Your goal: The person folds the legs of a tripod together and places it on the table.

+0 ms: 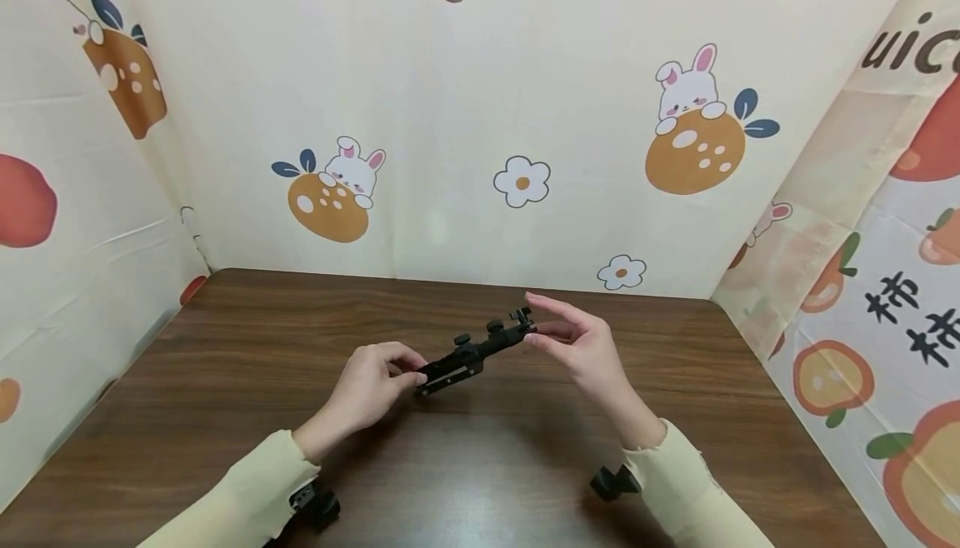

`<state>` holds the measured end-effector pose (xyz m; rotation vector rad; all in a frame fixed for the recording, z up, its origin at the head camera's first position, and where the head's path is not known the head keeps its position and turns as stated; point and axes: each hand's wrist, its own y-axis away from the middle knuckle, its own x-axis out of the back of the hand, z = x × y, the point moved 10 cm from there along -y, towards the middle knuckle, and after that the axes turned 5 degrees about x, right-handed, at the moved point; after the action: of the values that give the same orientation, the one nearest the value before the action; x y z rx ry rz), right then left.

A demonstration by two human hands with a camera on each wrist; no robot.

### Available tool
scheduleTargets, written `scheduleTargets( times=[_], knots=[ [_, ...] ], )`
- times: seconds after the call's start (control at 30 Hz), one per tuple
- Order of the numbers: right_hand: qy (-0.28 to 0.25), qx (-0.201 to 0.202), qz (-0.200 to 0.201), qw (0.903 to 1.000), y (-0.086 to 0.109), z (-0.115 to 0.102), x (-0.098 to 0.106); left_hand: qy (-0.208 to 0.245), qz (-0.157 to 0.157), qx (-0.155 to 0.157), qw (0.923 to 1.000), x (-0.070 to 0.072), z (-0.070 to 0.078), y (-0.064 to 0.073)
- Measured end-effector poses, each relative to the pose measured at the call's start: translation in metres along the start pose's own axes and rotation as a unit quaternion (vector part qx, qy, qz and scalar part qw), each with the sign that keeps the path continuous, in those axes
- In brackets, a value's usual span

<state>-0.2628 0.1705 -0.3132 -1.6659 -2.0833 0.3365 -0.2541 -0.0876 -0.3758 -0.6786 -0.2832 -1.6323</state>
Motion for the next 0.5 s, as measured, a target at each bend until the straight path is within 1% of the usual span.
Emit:
scheduleTargets(
  times=[0.13,0.3,0.4,0.5],
  knots=[
    [-0.008,-0.016,-0.017,0.9997,0.005,0.007,-0.001,-0.007,0.001,-0.001,1.0000,0.002,-0.002,-0.001],
    [-0.004,-0.031,-0.017,0.9994,0.012,0.017,0.000,-0.019,-0.007,-0.006,0.9998,0.002,-0.001,-0.001],
    [0.007,-0.039,-0.016,0.9991,0.015,0.023,0.001,-0.015,-0.009,-0.006,0.9998,0.002,-0.002,-0.003],
    [0.023,-0.057,-0.014,0.9980,0.019,0.032,0.005,-0.005,-0.015,-0.005,0.9999,0.001,-0.004,-0.006]
  ],
)
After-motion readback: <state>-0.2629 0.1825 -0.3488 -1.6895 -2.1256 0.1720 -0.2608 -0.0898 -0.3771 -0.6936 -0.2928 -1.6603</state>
